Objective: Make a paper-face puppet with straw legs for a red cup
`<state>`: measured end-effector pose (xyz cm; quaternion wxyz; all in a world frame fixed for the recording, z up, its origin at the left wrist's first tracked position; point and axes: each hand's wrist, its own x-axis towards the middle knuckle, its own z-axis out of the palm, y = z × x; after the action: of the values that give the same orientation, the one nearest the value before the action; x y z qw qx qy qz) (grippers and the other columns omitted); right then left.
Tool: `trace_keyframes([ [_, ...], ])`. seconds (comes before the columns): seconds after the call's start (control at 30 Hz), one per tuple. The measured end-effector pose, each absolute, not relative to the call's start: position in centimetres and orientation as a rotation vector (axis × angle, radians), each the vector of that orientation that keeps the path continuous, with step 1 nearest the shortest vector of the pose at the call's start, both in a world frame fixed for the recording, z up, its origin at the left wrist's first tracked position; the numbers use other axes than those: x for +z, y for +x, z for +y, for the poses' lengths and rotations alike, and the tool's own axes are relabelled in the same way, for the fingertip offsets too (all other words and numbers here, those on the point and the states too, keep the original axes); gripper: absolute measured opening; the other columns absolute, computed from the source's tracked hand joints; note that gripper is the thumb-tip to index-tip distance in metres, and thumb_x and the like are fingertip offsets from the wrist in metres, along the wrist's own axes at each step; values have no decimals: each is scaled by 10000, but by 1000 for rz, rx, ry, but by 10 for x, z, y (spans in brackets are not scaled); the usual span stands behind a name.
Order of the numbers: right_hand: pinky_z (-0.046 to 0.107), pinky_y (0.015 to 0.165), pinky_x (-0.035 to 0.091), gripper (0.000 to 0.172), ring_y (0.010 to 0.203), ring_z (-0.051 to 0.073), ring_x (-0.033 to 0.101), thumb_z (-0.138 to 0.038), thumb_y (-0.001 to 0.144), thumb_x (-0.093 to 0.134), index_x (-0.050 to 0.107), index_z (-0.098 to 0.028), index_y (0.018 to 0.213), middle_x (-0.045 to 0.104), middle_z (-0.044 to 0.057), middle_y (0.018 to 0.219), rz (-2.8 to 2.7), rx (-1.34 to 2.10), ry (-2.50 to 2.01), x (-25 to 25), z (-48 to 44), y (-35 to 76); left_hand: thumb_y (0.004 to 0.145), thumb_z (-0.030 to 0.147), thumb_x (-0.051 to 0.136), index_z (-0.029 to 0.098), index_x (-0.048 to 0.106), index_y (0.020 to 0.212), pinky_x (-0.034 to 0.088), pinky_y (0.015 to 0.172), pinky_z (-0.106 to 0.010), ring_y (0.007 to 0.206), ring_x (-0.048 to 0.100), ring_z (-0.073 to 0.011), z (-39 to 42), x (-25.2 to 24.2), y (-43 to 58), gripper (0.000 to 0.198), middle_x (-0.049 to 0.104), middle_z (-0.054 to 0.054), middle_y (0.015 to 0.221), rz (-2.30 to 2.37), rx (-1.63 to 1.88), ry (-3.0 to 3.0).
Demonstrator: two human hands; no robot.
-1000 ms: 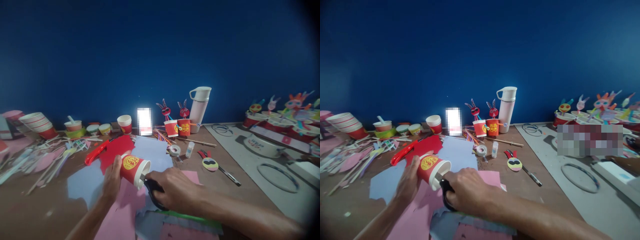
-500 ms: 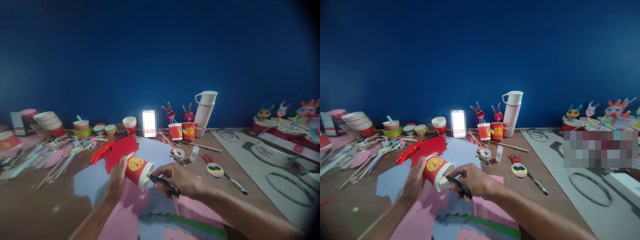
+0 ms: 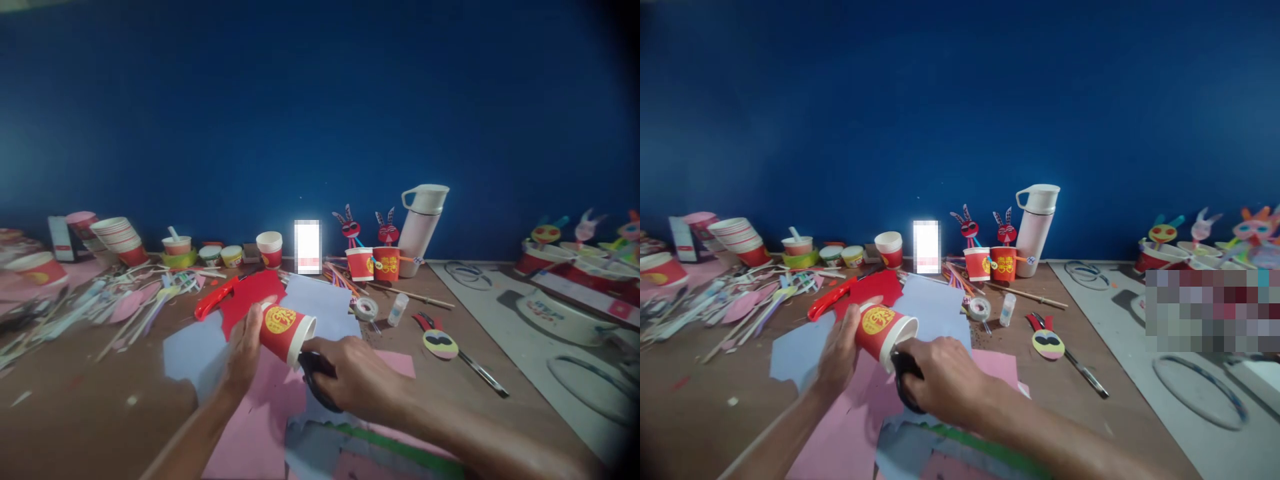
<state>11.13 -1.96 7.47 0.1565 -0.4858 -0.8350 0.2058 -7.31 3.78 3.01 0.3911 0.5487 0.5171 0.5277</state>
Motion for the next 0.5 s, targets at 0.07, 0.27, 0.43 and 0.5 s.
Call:
trace_keyframes([
  [0.07, 277, 494, 288, 374, 636, 208, 634, -116, 800, 481, 567, -149, 1163, 710, 96, 790, -2507, 390, -1410, 71, -23, 108, 893, 507, 346, 169, 628, 1127, 398, 990, -359, 1169, 513, -272, 39, 30, -75, 498, 614, -102, 1210, 1322, 1352, 1398],
  [0.27, 318, 482, 166, 457, 604, 207, 588, 48, 764, 446, 497, -101, 1193, 669, 115, 774, -2712, -96, -1385, 60, -28, 106, 880, 496, 401, 158, 632, 1069, 408, 973, -386, 1105, 547, -260, 44, 22, -76, 450, 639, -110, 1127, 1319, 1344, 1430],
  [0.43, 311, 475, 154, 397, 560, 171, 574, 18, 763, 494, 518, -134, 1130, 666, 72, 727, -2712, -208, -1412, 58, -25, 108, 911, 441, 437, 163, 630, 1005, 459, 893, -410, 987, 594, -220, 50, 15, -77, 351, 646, -86, 1036, 1274, 1348, 1396],
  [0.5, 298, 467, 161, 407, 538, 162, 572, -36, 782, 506, 515, -169, 1166, 673, 44, 710, -2682, -156, -1422, 64, -25, 112, 905, 382, 494, 157, 592, 1066, 485, 850, -420, 965, 596, -206, 52, 14, -82, 293, 612, -80, 1093, 1250, 1385, 1362],
])
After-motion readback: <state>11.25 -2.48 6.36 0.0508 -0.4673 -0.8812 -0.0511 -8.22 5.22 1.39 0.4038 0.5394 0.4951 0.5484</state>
